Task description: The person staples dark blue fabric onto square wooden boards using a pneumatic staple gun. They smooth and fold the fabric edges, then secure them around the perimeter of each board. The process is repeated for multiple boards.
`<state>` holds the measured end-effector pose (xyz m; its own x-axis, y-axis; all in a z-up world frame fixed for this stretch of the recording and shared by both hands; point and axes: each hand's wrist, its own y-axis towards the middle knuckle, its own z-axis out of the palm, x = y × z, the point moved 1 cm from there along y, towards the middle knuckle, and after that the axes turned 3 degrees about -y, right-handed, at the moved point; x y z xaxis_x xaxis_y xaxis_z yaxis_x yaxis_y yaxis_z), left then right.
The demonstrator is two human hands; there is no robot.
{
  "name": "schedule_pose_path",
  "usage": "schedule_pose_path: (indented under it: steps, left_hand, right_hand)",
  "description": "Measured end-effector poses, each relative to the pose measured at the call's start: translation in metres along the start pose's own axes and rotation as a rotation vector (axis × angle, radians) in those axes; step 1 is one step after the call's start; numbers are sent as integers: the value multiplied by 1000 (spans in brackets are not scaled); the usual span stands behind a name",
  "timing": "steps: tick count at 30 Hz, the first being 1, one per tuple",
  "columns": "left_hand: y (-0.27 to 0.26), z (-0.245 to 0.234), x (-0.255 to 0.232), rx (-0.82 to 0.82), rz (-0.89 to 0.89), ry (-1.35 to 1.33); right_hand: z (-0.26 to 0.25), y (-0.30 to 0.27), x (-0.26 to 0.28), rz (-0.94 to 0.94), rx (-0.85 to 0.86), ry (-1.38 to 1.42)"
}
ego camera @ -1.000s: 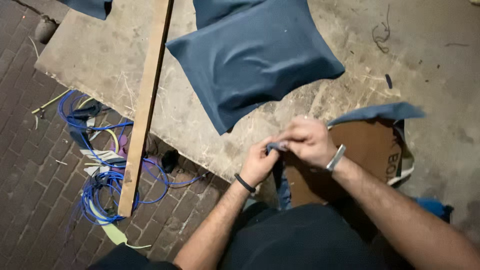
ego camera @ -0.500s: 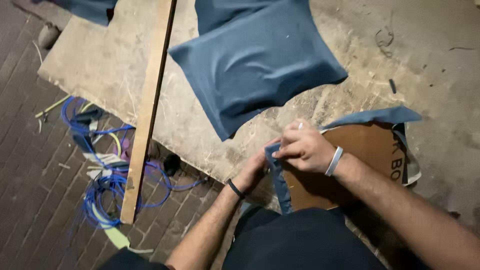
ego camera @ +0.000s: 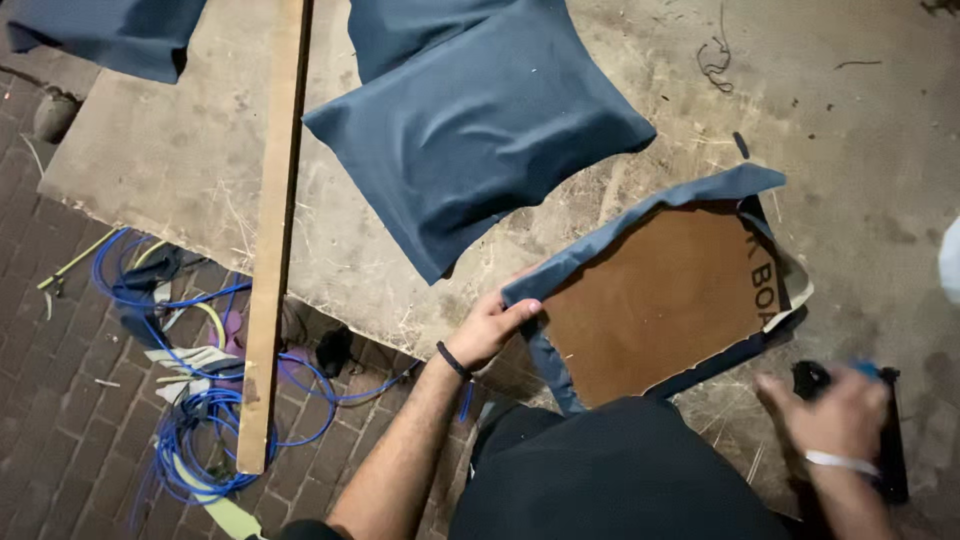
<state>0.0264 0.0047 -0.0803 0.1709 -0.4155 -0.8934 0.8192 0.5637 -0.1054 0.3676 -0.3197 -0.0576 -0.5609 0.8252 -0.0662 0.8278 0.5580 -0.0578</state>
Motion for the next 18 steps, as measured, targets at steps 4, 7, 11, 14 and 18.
schedule_pose_path:
  steps: [4, 7, 11, 14, 18]
  left_hand:
    - [3, 4, 2, -39, -320, -31]
    - [2, 13, -2, -30, -113, -2]
    - [5, 16, -10, -7, -38, 3]
    - [4, 20, -8, -23, -132, -31]
    - [11, 20, -10, -9, -79, 18]
  right_hand:
    - [67, 4, -81, 114, 40, 31]
    - [97, 24, -112, 310, 141, 36]
    - [105, 48, -115, 404, 211, 5]
    - [81, 36, -112, 409, 258, 167]
    - [20, 16, -76, 425, 370, 274]
